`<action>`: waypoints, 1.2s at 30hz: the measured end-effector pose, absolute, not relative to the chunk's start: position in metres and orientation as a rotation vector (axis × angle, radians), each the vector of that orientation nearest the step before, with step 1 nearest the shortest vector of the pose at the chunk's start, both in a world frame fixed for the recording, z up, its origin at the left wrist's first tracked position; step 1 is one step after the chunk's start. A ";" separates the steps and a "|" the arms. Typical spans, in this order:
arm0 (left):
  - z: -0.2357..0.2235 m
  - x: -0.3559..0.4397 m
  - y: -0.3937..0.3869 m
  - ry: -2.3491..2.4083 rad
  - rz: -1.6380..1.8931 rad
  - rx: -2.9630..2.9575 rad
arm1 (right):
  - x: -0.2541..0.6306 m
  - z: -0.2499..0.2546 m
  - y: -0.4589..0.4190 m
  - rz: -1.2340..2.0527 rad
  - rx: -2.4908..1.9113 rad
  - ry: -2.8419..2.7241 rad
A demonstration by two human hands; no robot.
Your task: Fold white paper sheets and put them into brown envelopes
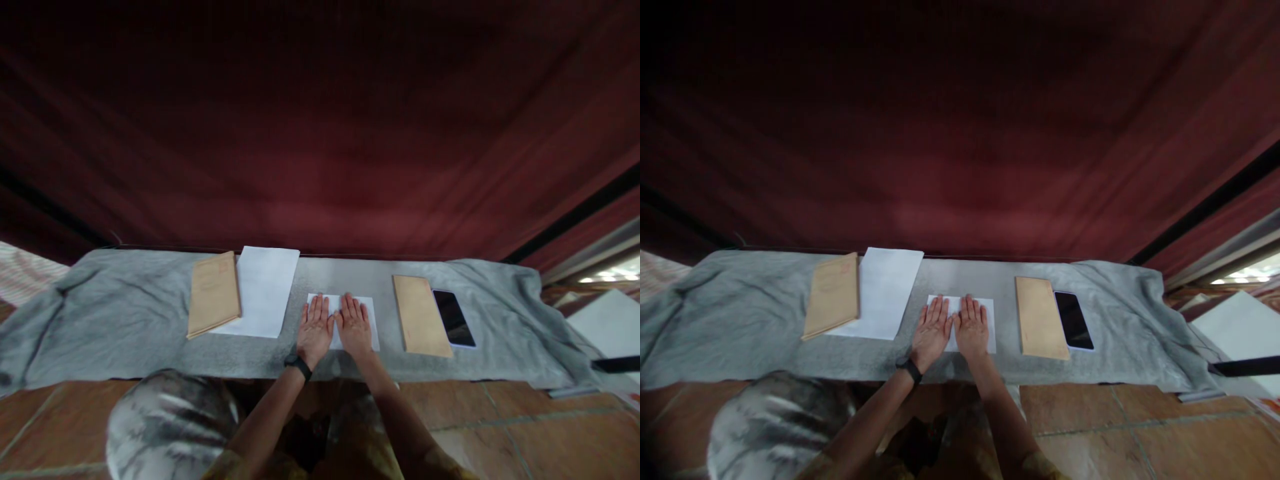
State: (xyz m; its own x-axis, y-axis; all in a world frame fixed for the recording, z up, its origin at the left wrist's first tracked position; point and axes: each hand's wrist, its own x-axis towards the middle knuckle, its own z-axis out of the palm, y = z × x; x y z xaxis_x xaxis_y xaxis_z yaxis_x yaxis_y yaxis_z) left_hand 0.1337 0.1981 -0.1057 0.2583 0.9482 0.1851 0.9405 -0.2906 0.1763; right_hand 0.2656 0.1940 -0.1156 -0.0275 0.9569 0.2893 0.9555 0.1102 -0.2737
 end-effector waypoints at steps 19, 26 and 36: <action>-0.103 0.137 0.198 1.881 0.349 2.413 | 0.312 -0.129 0.130 -0.265 -2.002 -1.777; -0.093 0.141 0.188 1.909 0.330 2.389 | 0.279 -0.126 0.092 -0.158 -1.811 -2.056; -0.078 0.118 0.185 1.865 0.869 1.641 | 0.275 -0.116 0.090 -0.085 -1.846 -2.046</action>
State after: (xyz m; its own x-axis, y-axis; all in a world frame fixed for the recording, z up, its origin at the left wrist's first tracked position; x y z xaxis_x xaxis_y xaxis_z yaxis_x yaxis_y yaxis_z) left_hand 0.1181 0.1853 -0.0779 -0.1448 0.9887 0.0398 0.6661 0.0676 0.7428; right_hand 0.2749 0.0901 -0.1159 -0.0630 0.9460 0.3180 0.9692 0.1340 -0.2067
